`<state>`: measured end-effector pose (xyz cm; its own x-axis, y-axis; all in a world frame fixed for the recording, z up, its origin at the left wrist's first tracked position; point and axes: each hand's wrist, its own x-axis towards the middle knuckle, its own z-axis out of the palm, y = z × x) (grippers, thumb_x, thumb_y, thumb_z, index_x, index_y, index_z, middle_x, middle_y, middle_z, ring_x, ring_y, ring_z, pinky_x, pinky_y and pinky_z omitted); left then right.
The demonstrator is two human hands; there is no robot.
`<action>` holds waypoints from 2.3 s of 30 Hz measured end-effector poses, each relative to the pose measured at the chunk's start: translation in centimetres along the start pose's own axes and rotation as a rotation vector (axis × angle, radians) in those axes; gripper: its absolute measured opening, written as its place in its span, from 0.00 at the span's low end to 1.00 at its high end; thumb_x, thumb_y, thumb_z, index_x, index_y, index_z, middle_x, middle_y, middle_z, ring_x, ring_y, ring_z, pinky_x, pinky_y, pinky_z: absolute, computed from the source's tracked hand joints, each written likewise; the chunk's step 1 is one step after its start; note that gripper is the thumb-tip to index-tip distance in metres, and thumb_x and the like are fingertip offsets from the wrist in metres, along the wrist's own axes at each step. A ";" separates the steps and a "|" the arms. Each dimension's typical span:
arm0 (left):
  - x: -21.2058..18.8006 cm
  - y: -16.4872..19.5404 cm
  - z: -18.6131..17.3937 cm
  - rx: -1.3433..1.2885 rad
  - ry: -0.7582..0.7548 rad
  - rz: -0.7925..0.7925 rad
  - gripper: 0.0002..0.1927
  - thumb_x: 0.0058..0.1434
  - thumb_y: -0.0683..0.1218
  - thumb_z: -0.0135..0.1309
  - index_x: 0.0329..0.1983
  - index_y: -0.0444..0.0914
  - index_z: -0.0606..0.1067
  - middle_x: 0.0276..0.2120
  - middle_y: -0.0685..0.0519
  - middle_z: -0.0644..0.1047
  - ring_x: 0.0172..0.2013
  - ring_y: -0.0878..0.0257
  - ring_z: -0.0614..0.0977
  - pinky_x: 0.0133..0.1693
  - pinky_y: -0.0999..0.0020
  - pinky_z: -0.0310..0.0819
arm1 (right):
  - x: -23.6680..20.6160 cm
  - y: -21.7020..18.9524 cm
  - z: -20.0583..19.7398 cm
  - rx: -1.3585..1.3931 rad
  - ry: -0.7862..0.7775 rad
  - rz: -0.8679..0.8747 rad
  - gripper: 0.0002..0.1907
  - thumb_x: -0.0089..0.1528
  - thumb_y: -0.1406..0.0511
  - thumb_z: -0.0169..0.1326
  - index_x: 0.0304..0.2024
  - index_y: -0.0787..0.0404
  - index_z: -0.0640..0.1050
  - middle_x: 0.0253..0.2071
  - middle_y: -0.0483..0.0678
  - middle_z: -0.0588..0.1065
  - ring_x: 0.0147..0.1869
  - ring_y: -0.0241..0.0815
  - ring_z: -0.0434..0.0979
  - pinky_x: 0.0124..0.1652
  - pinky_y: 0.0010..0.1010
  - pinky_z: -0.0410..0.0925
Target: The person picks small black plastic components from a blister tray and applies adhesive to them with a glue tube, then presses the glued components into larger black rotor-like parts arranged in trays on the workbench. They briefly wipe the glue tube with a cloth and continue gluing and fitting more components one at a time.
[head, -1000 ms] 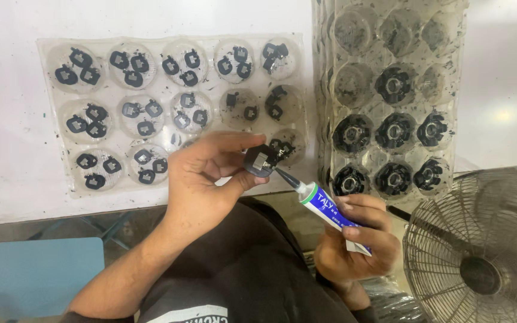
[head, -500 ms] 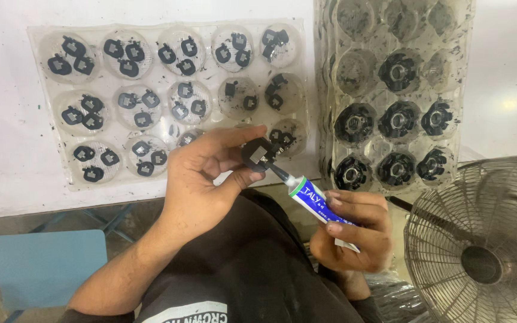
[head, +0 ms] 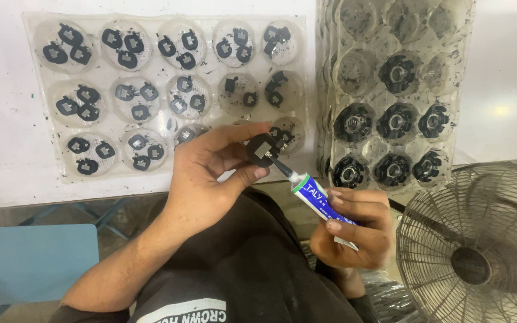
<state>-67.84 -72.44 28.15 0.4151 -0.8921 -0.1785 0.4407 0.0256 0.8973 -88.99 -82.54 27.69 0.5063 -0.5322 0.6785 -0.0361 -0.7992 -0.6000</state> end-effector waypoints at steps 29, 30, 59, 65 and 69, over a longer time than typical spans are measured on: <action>0.0 -2.7 -0.4 -0.283 -0.145 -0.141 0.24 0.67 0.39 0.57 0.66 0.29 0.70 0.46 0.49 0.80 0.42 0.64 0.82 0.49 0.68 0.78 | 0.0 0.1 2.8 -0.002 0.240 0.004 0.17 0.61 0.79 0.59 0.43 0.58 0.67 0.40 0.50 0.71 0.44 0.44 0.78 0.37 0.31 0.83; -0.1 -2.8 -0.5 -0.268 -0.151 -0.146 0.25 0.68 0.40 0.57 0.67 0.29 0.70 0.45 0.49 0.80 0.41 0.64 0.82 0.48 0.68 0.78 | 0.0 0.1 2.7 -0.002 0.206 0.009 0.17 0.61 0.79 0.58 0.42 0.58 0.67 0.40 0.51 0.70 0.44 0.44 0.77 0.38 0.32 0.83; 3.2 -8.1 -4.2 -0.170 0.123 0.026 0.23 0.61 0.37 0.63 0.60 0.30 0.73 0.50 0.46 0.81 0.45 0.62 0.84 0.49 0.66 0.81 | 0.3 2.7 1.5 0.120 0.200 0.106 0.15 0.59 0.76 0.57 0.43 0.60 0.69 0.40 0.52 0.71 0.44 0.46 0.78 0.40 0.33 0.81; 8.9 -14.7 -9.7 0.622 0.345 -0.064 0.20 0.54 0.44 0.69 0.49 0.35 0.79 0.40 0.48 0.85 0.36 0.65 0.86 0.39 0.73 0.80 | -0.8 2.8 1.3 0.074 0.307 0.244 0.15 0.67 0.73 0.63 0.46 0.59 0.68 0.41 0.51 0.72 0.43 0.45 0.80 0.43 0.26 0.76; 10.5 -17.4 -9.1 1.151 0.369 -0.086 0.21 0.47 0.57 0.72 0.38 0.40 0.82 0.34 0.49 0.84 0.33 0.55 0.84 0.35 0.60 0.76 | -0.7 2.7 1.0 0.073 0.281 0.253 0.14 0.66 0.72 0.63 0.45 0.59 0.69 0.41 0.51 0.72 0.43 0.44 0.79 0.42 0.25 0.76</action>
<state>-63.89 -78.12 7.03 0.7037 -0.6842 -0.1914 -0.4096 -0.6109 0.6775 -88.54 -83.99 25.18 0.2329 -0.7740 0.5887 -0.0634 -0.6162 -0.7850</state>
